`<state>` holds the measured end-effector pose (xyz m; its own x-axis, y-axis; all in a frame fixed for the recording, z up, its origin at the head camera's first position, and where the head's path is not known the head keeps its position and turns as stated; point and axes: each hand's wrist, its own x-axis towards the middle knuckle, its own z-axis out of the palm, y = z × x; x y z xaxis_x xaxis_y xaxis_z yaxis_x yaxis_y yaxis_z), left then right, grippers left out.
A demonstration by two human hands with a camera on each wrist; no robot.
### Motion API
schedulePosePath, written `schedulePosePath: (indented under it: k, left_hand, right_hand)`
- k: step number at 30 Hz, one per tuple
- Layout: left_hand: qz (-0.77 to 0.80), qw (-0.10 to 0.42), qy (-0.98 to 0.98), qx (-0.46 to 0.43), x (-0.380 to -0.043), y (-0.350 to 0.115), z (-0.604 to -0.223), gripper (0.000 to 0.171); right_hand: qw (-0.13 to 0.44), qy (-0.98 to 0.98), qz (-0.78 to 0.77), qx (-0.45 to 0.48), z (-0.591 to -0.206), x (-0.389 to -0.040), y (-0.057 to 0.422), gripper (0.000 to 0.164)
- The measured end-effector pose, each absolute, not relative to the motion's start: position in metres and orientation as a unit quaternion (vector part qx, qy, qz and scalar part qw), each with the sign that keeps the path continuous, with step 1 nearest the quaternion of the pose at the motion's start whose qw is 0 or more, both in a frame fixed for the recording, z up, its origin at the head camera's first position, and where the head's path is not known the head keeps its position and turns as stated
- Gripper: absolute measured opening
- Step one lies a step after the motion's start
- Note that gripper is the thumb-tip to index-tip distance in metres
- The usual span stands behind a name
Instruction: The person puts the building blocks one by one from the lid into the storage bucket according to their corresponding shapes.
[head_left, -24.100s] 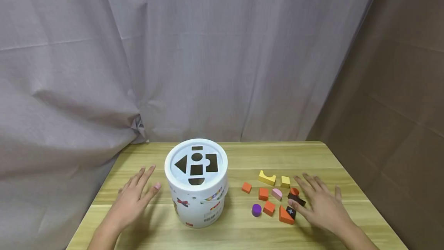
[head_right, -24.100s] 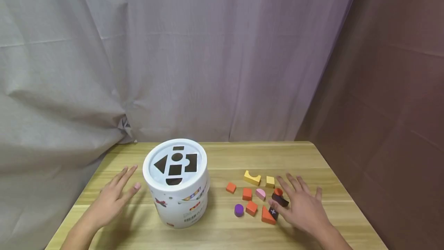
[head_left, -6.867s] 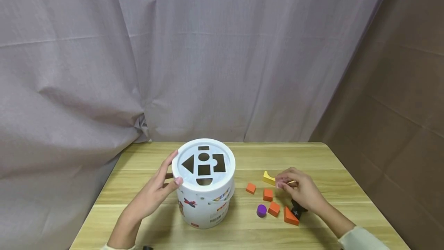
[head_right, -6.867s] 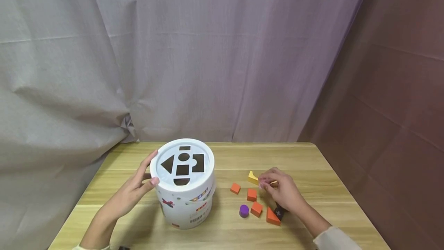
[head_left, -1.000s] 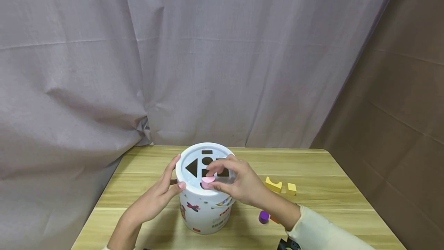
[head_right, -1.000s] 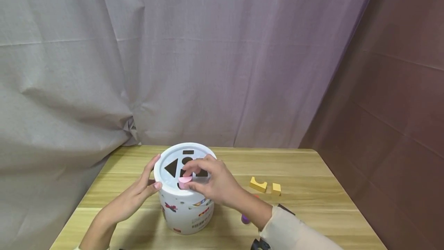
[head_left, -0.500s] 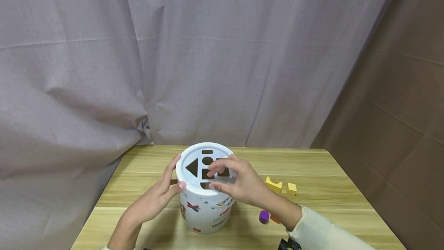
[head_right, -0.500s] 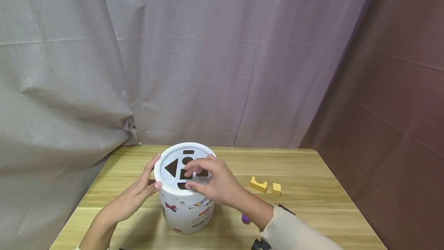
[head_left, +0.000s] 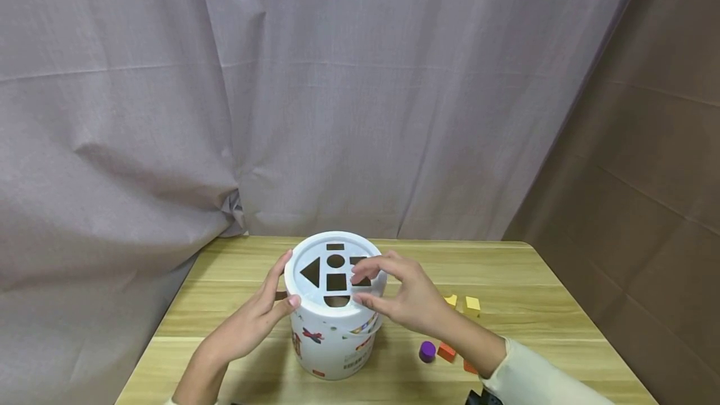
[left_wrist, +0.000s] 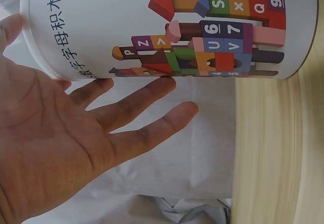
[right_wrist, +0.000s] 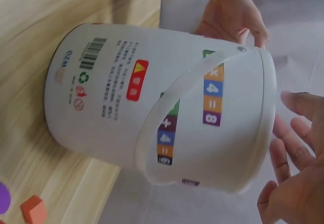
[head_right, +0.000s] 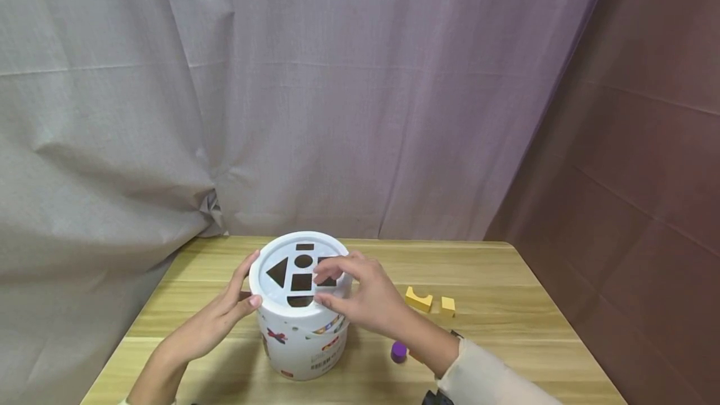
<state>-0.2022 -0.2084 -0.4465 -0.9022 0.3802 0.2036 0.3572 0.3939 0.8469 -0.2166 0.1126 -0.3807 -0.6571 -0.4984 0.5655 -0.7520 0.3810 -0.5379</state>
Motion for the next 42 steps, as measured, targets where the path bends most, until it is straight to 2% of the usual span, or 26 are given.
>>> schedulePosePath:
  k: [6,22,29,42]
  left_hand:
    - [0.496,0.013,0.842,0.213,-0.204,-0.21,-0.446,0.082]
    - [0.469,-0.004,0.854,0.226,-0.207,-0.215,-0.443,0.085]
    - [0.463,-0.004,0.858,0.223,-0.209,-0.213,-0.442,0.091]
    - [0.459,-0.005,0.861,0.217,-0.209,-0.212,-0.442,0.091]
  right_hand:
    - [0.172,-0.835,0.38,0.36,-0.383,-0.213,0.133,0.034]
    - [0.171,-0.875,0.342,0.297,-0.403,-0.206,0.194,0.032]
    - [0.171,-0.886,0.326,0.281,-0.41,-0.205,0.211,0.033]
    - [0.183,-0.894,0.304,0.275,-0.429,-0.201,0.24,0.038]
